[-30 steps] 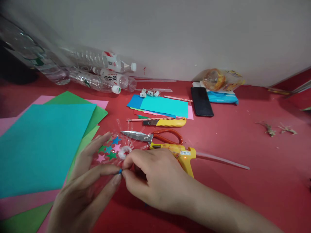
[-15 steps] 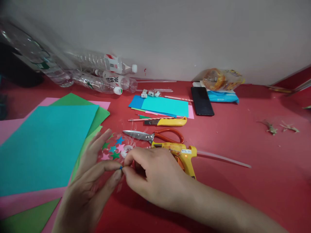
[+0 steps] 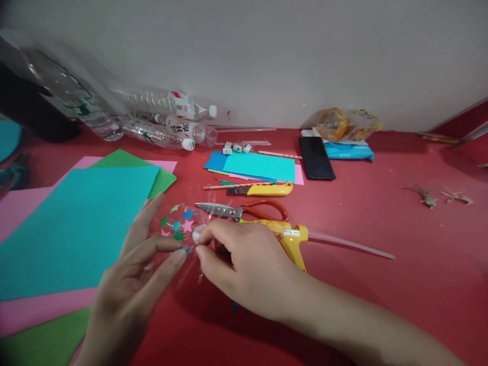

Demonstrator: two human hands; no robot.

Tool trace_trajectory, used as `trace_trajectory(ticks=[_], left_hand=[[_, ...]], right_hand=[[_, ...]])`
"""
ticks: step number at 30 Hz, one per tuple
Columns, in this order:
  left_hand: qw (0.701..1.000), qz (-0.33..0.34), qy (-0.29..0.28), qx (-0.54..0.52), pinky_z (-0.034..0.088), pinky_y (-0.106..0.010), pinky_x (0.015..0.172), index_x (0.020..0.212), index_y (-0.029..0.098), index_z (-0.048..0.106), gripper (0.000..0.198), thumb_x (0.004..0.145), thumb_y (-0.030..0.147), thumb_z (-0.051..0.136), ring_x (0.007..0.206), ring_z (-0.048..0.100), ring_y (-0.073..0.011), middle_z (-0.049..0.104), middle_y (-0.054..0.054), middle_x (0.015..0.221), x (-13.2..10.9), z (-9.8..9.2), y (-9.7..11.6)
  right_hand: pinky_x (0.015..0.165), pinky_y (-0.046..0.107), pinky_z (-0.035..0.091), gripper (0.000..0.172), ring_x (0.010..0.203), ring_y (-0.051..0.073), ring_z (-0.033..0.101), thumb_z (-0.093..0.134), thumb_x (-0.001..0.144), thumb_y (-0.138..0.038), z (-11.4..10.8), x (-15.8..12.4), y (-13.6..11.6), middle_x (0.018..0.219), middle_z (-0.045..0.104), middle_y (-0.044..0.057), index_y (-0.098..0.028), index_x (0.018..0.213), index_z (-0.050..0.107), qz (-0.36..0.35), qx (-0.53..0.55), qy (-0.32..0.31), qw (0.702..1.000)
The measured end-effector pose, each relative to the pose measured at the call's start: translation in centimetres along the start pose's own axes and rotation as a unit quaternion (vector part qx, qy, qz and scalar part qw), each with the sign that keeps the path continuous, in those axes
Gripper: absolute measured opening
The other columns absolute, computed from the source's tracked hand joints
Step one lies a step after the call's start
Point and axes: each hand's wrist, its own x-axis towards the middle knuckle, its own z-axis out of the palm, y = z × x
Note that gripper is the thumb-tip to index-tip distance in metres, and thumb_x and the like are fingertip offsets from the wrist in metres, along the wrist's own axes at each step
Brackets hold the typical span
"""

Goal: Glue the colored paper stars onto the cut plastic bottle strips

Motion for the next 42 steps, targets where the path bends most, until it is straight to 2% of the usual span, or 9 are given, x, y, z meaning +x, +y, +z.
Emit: trace_trajectory(ticks=[5,8,12,18,25,29,36,39,42], left_hand=[[1.0,0.007,-0.001,-0.008,0.024,-0.062,0.118,0.075,0.027,0.065,0.014,0.087,0.033,0.06,0.149,0.021,-0.033,0.032,0.008,0.158,0.3,0.6,-0.6],[1.0,0.015,0.011,-0.013,0.021,-0.062,0.118,0.072,0.026,0.064,0.017,0.087,0.033,0.06,0.149,0.02,-0.0303,0.036,0.007,0.156,0.5,0.9,-0.7],[1.0,0.015,0.005,-0.024,0.022,-0.064,0.117,0.073,0.027,0.065,0.015,0.087,0.032,0.061,0.149,0.02,-0.0287,0.036,0.008,0.157,0.7,0.8,-0.8],[0.999,0.026,0.01,-0.016,0.023,-0.067,0.115,0.072,0.027,0.064,0.017,0.088,0.032,0.061,0.149,0.019,-0.031,0.035,0.007,0.157,0.7,0.6,-0.8],[0.999,0.041,0.019,0.008,0.023,-0.065,0.115,0.074,0.025,0.064,0.017,0.089,0.033,0.06,0.148,0.022,-0.0308,0.034,0.004,0.157,0.8,0.6,-0.7],[0.995,0.09,0.022,0.043,0.027,-0.064,0.113,0.082,0.026,0.065,0.011,0.09,0.03,0.059,0.147,0.026,-0.0299,0.036,0.0,0.156,1.1,0.4,-0.8],[0.966,0.205,0.081,0.139,0.028,-0.066,0.111,0.086,0.024,0.062,0.002,0.087,0.025,0.063,0.142,0.033,-0.035,0.043,-0.007,0.148,1.6,0.0,-0.5],[0.962,0.21,0.1,0.141,0.032,-0.062,0.11,0.085,0.023,0.062,0.002,0.087,0.024,0.061,0.138,0.039,-0.0339,0.046,-0.008,0.145,1.6,-0.3,-0.2],[0.97,0.186,0.108,0.116,0.036,-0.057,0.108,0.085,0.023,0.063,0.003,0.087,0.023,0.06,0.135,0.043,-0.0311,0.048,-0.008,0.142,1.7,-0.7,-0.2]], right_hand=[[0.056,0.018,0.035,0.008,0.055,0.004,0.048,0.054,0.091,-0.021,0.1,-0.1,0.1,0.063,0.057,-0.01,-0.022,0.084,0.059,-0.018,-0.009,0.02,1.0],[0.058,0.02,0.035,0.009,0.059,0.006,0.051,0.054,0.091,-0.023,0.0,-0.1,0.1,0.066,0.059,-0.008,-0.022,0.084,0.059,-0.019,-0.019,0.03,0.999],[0.058,0.022,0.034,0.011,0.06,0.007,0.052,0.053,0.092,-0.025,0.0,0.1,0.2,0.068,0.062,-0.007,-0.022,0.083,0.059,-0.011,-0.042,0.027,0.999],[0.055,0.024,0.031,0.011,0.058,0.008,0.051,0.052,0.091,-0.028,0.2,-0.1,0.4,0.066,0.061,-0.008,-0.023,0.083,0.059,-0.005,-0.077,0.022,0.997],[0.056,0.024,0.03,0.012,0.058,0.008,0.051,0.051,0.092,-0.027,0.3,-0.3,0.6,0.068,0.063,-0.007,-0.023,0.085,0.059,-0.026,-0.115,0.023,0.993],[0.056,0.025,0.029,0.013,0.06,0.01,0.054,0.051,0.091,-0.027,0.3,-0.3,0.8,0.07,0.065,-0.004,-0.022,0.084,0.06,-0.03,-0.173,0.038,0.984],[0.055,0.026,0.028,0.017,0.06,0.012,0.056,0.049,0.092,-0.027,0.3,-0.5,1.0,0.07,0.067,-0.002,-0.021,0.084,0.062,-0.051,-0.226,0.057,0.971],[0.054,0.026,0.028,0.015,0.059,0.011,0.055,0.05,0.091,-0.025,0.3,-0.5,1.0,0.069,0.067,-0.002,-0.021,0.084,0.063,-0.071,-0.227,0.079,0.968],[0.056,0.026,0.029,0.013,0.06,0.011,0.056,0.051,0.091,-0.025,0.1,-0.7,1.1,0.071,0.067,-0.002,-0.02,0.087,0.062,-0.097,-0.222,0.102,0.965]])
